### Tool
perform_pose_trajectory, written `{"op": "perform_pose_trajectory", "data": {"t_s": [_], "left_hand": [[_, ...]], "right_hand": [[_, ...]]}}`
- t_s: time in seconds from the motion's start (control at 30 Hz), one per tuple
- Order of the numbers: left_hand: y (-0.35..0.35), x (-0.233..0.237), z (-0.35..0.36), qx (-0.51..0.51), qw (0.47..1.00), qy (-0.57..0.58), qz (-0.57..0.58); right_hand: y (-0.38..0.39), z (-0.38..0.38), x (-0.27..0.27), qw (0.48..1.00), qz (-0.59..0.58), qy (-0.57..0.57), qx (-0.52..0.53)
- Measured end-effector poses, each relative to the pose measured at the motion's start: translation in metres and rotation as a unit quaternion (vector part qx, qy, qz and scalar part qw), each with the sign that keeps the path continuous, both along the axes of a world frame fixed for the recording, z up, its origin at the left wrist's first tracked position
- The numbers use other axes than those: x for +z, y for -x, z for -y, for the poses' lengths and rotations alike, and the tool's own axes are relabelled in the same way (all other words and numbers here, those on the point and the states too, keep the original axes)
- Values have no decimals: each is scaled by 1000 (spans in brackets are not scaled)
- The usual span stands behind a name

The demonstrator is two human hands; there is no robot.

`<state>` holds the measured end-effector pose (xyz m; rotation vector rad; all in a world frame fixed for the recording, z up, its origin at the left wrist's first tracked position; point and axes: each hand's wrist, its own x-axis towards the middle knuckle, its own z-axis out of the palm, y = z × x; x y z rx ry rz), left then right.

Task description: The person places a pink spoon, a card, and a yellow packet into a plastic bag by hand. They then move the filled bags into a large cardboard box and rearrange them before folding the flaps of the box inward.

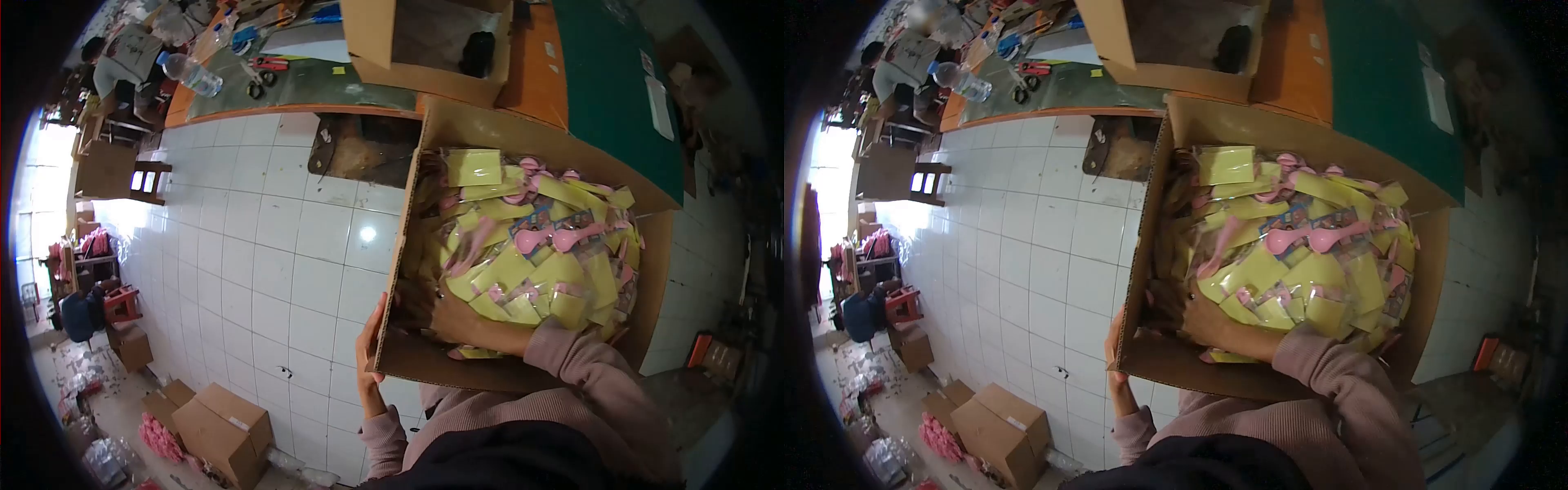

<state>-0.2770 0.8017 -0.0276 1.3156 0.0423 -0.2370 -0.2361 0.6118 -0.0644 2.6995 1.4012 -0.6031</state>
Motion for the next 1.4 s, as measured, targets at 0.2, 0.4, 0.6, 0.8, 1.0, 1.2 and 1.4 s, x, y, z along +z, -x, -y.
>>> {"op": "perform_pose_trajectory", "data": {"t_s": [0.2,0.4,0.6,0.8,1.0,1.2,1.4], "left_hand": [[1,4,23,101,991,-90,-4],[-3,22,5,22,996,-86,3],[-95,137,89,-97,990,-74,-71],[-125,35,176,-377,612,-654,234],[-127,-39,121,-246,611,-685,312],[-129,-53,114,-249,715,-544,362],[-137,-48,119,-265,698,-549,376]], "right_hand": [[51,-75,-184,991,123,-5,-57],[-36,-25,30,970,-92,-188,-126],[-39,118,81,904,-23,-264,-336],[32,168,55,912,55,-126,-387],[10,170,38,886,135,-150,-418],[68,227,29,911,85,-130,-383],[50,225,31,874,78,-202,-435]]}}
